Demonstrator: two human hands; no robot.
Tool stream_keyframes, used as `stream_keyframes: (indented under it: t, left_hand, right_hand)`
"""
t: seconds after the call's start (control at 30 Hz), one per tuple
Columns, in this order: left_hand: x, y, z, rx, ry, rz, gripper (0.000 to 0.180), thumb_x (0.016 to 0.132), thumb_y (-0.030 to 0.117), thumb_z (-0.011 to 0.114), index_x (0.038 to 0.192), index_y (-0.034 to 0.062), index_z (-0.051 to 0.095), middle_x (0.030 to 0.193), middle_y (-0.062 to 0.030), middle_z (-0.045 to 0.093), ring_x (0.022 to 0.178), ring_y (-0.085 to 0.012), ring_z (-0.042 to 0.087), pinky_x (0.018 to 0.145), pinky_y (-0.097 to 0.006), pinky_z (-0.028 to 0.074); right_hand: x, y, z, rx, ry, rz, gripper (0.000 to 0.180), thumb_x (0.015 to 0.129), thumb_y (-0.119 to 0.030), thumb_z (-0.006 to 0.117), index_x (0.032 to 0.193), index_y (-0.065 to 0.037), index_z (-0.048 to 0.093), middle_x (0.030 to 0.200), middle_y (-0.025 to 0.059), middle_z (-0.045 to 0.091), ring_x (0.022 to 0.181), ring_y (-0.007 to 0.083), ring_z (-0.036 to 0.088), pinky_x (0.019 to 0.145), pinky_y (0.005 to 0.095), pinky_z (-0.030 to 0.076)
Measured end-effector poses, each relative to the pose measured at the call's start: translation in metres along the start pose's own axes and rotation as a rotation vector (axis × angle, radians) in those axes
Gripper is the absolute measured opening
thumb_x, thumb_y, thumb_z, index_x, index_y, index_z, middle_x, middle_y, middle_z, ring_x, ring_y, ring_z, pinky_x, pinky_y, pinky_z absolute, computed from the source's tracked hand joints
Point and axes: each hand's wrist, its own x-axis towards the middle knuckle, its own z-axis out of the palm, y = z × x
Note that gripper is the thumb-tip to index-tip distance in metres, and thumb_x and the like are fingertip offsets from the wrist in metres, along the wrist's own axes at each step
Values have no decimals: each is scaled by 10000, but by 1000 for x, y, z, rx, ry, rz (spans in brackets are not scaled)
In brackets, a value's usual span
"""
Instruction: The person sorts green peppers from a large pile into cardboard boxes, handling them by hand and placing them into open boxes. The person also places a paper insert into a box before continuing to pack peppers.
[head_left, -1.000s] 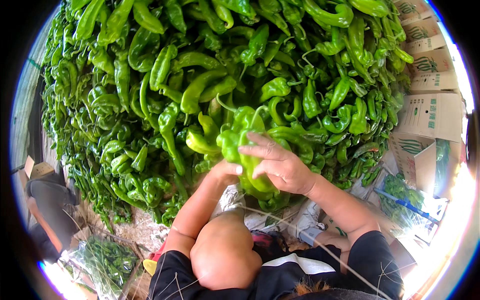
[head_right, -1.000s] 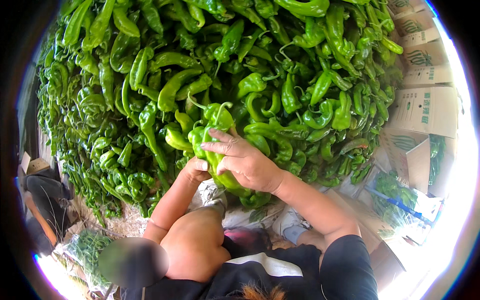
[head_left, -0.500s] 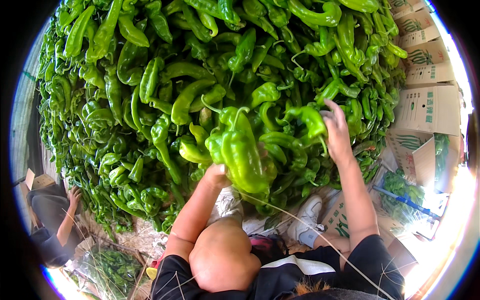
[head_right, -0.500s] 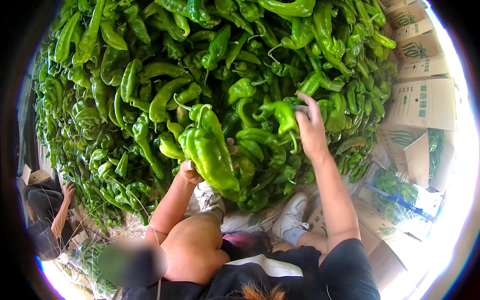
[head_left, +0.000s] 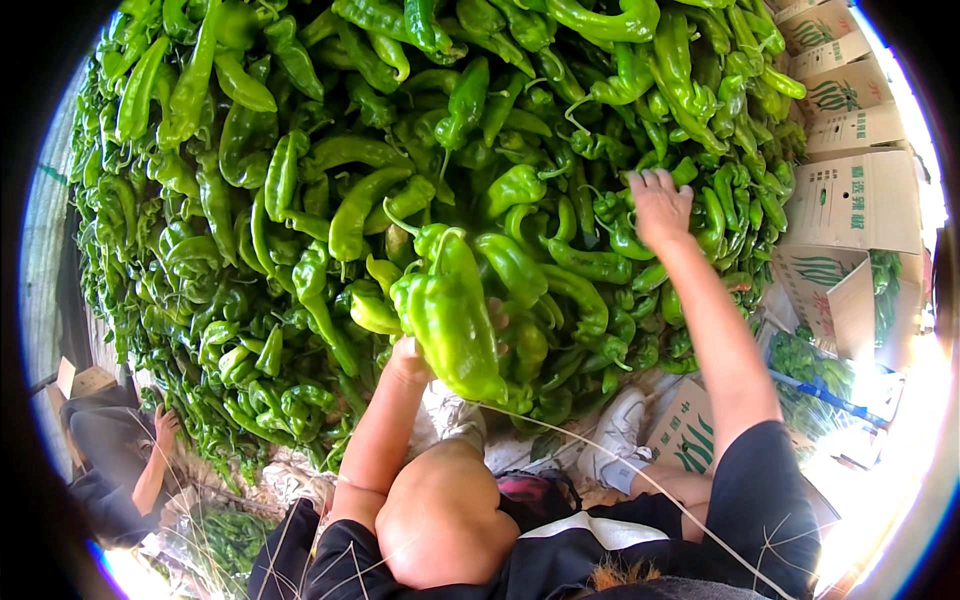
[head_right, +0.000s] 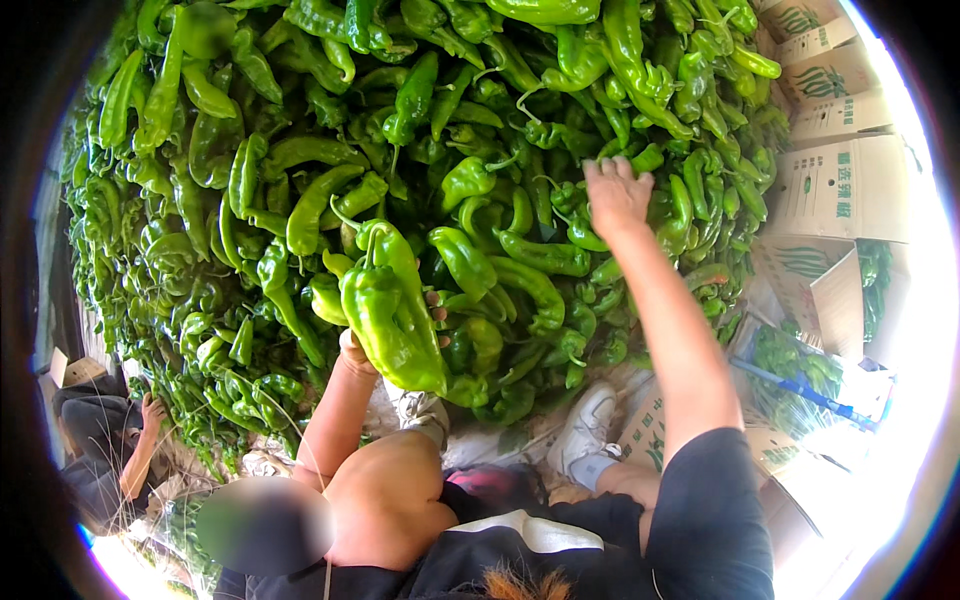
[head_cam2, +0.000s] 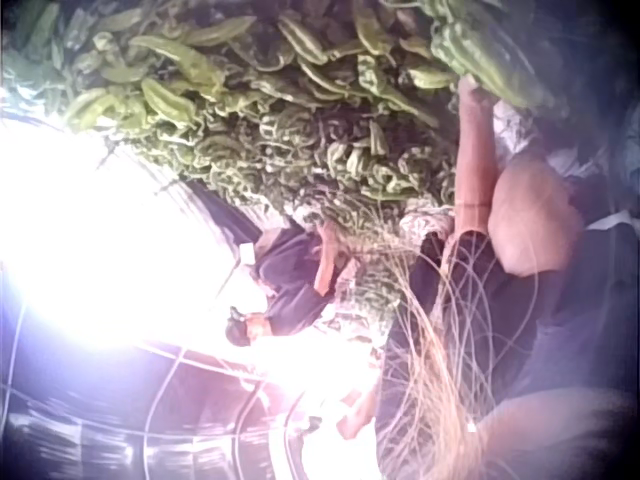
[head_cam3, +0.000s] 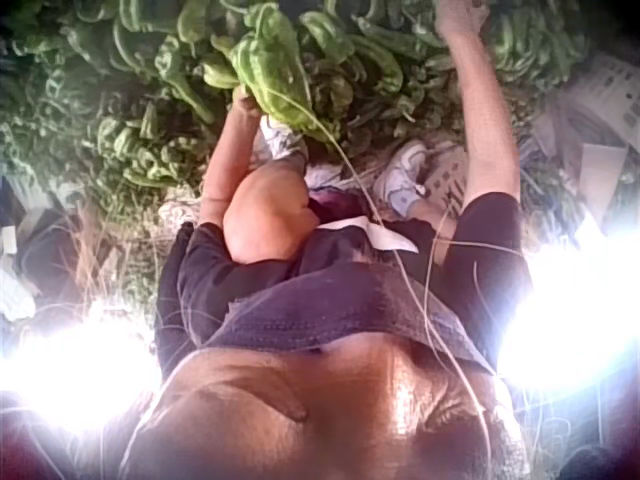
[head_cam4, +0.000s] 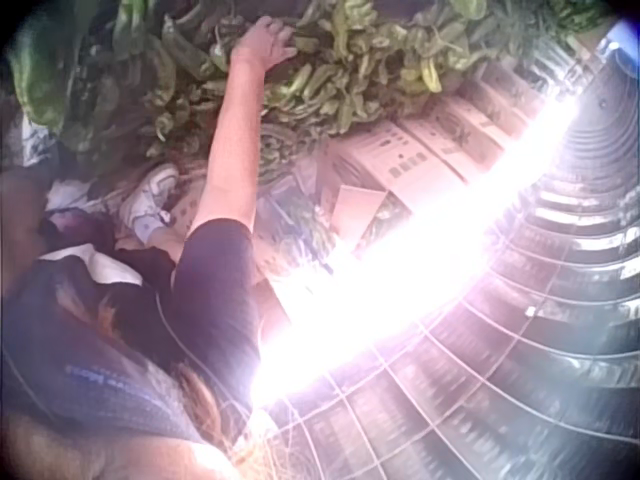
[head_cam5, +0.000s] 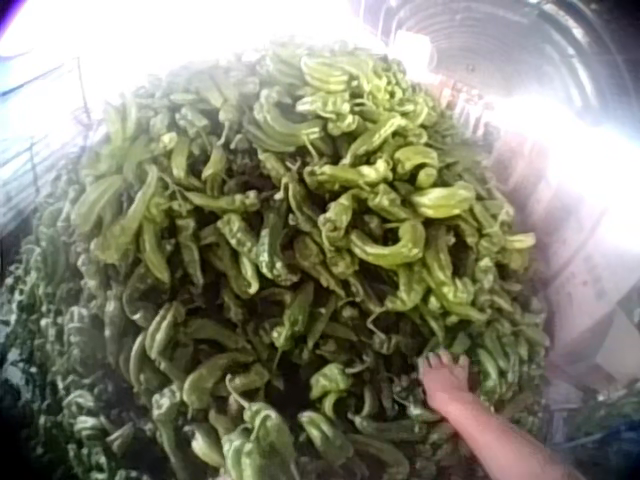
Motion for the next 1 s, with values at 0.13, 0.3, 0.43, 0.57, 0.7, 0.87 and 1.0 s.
stream_keyframes:
  t: [0.13,0.3,0.43,0.57,0.7,0.87,1.0]
  left_hand:
    - [0,3,2,24,30,-20,1180,644,267,890,1544,186,132,1466,-203,380,1344,-406,389,1093,-642,304]
    - [4,-2,2,48,36,-48,1125,644,268,889,1530,144,206,1483,-219,361,1363,-415,366,1092,-642,304]
    - [21,-7,14,95,27,-75,1084,656,302,874,1517,114,244,1510,-220,325,1380,-410,342,1094,-640,304]
    - [46,-31,36,193,21,-20,987,677,388,796,1471,47,319,1455,-206,406,1335,-374,420,1071,-586,382]
    - [54,-52,46,176,-40,-24,1000,680,397,796,1481,60,301,1470,-198,393,1352,-375,400,1075,-600,371]
    - [48,-59,84,261,-40,-17,1009,678,332,830,1484,49,292,1492,-152,370,1382,-343,367,1121,-568,321]
    - [66,-90,163,466,-81,-118,1022,682,394,825,1488,69,287,1482,-138,381,1385,-315,364,1139,-502,314]
  right_hand:
    - [13,0,-18,-343,-325,-64,556,703,-91,729,1234,-143,574,1259,47,567,1301,292,406,1088,637,279]
    - [-37,39,-45,-35,136,-78,441,768,-193,751,1161,-106,572,1187,79,605,1171,272,540,1060,570,375]
    - [-83,48,-95,1885,234,218,299,917,-259,669,1084,-40,554,932,85,674,922,188,673,801,342,583]
    - [-118,49,-102,2460,-39,196,355,923,-203,648,1192,2,541,1107,128,634,1055,260,639,925,393,566]
    - [-135,36,-103,2738,-196,206,432,943,-190,600,1297,18,463,1195,178,583,1104,290,599,966,422,539]
    - [-199,4,-128,1774,-249,216,1047,875,-547,624,1521,-10,0,1549,249,173,1413,381,272,1131,475,309]
    - [-265,-20,-164,1214,183,-242,1300,667,-557,828,1505,24,22,1521,289,198,1417,398,264,1152,445,271]
